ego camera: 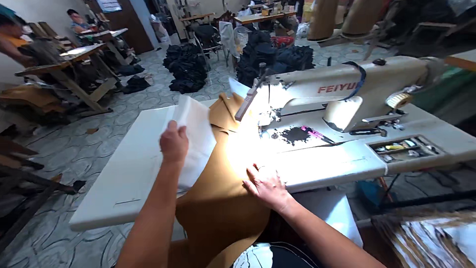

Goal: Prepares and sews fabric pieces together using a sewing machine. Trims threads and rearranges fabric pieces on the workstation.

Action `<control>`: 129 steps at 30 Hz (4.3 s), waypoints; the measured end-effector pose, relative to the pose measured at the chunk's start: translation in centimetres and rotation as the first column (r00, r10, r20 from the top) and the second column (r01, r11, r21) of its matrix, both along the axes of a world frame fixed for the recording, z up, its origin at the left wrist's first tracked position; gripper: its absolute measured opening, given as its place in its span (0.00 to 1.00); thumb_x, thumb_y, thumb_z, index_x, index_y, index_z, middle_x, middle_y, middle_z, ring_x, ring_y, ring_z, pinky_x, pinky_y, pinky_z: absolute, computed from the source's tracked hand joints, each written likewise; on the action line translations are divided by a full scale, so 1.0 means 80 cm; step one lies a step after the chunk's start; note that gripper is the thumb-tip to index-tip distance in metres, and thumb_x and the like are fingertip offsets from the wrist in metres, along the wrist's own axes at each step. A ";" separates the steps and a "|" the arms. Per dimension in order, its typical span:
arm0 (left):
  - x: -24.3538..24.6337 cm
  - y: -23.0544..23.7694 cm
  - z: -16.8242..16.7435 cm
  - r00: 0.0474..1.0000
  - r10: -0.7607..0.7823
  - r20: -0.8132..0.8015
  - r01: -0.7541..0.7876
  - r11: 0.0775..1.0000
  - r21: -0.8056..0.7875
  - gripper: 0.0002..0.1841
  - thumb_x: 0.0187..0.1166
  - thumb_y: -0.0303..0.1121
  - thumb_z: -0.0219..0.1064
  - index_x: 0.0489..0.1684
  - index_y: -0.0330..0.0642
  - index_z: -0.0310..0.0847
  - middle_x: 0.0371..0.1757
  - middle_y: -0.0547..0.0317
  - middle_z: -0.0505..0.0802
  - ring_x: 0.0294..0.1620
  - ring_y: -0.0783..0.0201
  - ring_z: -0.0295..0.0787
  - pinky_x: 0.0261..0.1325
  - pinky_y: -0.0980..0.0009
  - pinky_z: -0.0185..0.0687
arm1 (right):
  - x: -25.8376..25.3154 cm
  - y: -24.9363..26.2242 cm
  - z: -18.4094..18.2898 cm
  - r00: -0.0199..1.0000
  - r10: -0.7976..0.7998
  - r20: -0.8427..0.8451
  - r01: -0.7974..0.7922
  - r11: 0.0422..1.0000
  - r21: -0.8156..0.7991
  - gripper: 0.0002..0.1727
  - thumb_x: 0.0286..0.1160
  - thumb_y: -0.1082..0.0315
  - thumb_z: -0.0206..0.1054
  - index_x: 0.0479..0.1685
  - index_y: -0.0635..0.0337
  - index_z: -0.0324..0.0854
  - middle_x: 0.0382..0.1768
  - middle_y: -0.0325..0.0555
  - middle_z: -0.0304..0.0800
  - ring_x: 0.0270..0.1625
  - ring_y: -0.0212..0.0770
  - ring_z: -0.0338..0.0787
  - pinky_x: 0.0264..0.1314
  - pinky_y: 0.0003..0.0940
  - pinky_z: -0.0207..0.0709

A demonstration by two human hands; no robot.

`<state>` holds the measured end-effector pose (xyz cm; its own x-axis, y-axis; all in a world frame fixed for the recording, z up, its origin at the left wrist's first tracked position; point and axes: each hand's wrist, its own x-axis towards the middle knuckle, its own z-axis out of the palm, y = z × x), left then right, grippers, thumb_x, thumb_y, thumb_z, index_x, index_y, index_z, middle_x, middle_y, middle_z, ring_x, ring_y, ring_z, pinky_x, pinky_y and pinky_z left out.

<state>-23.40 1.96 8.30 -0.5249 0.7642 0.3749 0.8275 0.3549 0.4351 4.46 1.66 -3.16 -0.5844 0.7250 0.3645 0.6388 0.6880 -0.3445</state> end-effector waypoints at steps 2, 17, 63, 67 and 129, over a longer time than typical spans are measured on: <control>0.024 -0.036 0.037 0.993 -0.098 -0.063 0.101 0.994 0.051 0.21 0.93 0.37 0.55 0.63 0.21 0.73 0.47 0.18 0.87 0.50 0.20 0.87 0.52 0.25 0.77 | 0.000 0.000 -0.005 0.999 0.006 -0.037 -0.004 0.999 0.040 0.28 0.86 0.46 0.53 0.67 0.56 0.87 0.65 0.59 0.90 0.69 0.60 0.88 0.70 0.60 0.78; 0.129 -0.100 -0.061 0.917 -0.283 0.281 0.350 0.909 -0.226 0.26 0.82 0.33 0.67 0.76 0.29 0.70 0.61 0.34 0.88 0.62 0.43 0.88 0.66 0.45 0.81 | 0.022 -0.079 0.025 0.997 0.019 -0.072 -0.034 0.977 -0.212 0.22 0.78 0.74 0.62 0.68 0.80 0.80 0.70 0.73 0.82 0.80 0.64 0.77 0.88 0.52 0.60; 0.124 -0.036 -0.101 0.519 -0.855 0.000 0.810 0.492 -0.319 0.25 0.76 0.25 0.60 0.74 0.41 0.80 0.75 0.51 0.87 0.78 0.50 0.80 0.82 0.45 0.66 | 0.032 -0.114 -0.033 0.952 0.290 -0.099 -0.306 0.890 -0.338 0.21 0.76 0.63 0.67 0.62 0.67 0.87 0.63 0.60 0.91 0.71 0.53 0.87 0.79 0.52 0.71; 0.136 -0.041 -0.089 0.598 -0.795 0.101 0.763 0.526 -0.376 0.26 0.87 0.34 0.50 0.86 0.50 0.72 0.87 0.58 0.77 0.89 0.55 0.66 0.90 0.44 0.51 | 0.034 -0.118 -0.044 0.938 0.317 -0.139 -0.340 0.922 -0.188 0.19 0.71 0.61 0.72 0.54 0.67 0.90 0.55 0.61 0.94 0.64 0.56 0.92 0.71 0.57 0.77; 0.163 -0.040 -0.140 0.669 -0.717 -0.193 0.717 0.692 -0.084 0.28 0.71 0.36 0.64 0.76 0.46 0.82 0.77 0.52 0.86 0.78 0.42 0.81 0.73 0.28 0.65 | 0.040 0.107 0.048 0.965 -0.142 -0.219 0.079 0.958 -0.275 0.13 0.63 0.66 0.78 0.34 0.70 0.87 0.33 0.51 0.88 0.38 0.41 0.86 0.47 0.40 0.80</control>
<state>-10.35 -1.20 -2.91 0.2695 0.8745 0.4033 0.8929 -0.3838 0.2356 7.65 10.24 0.72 -0.4163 0.8684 0.2695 0.5851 0.4827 -0.6517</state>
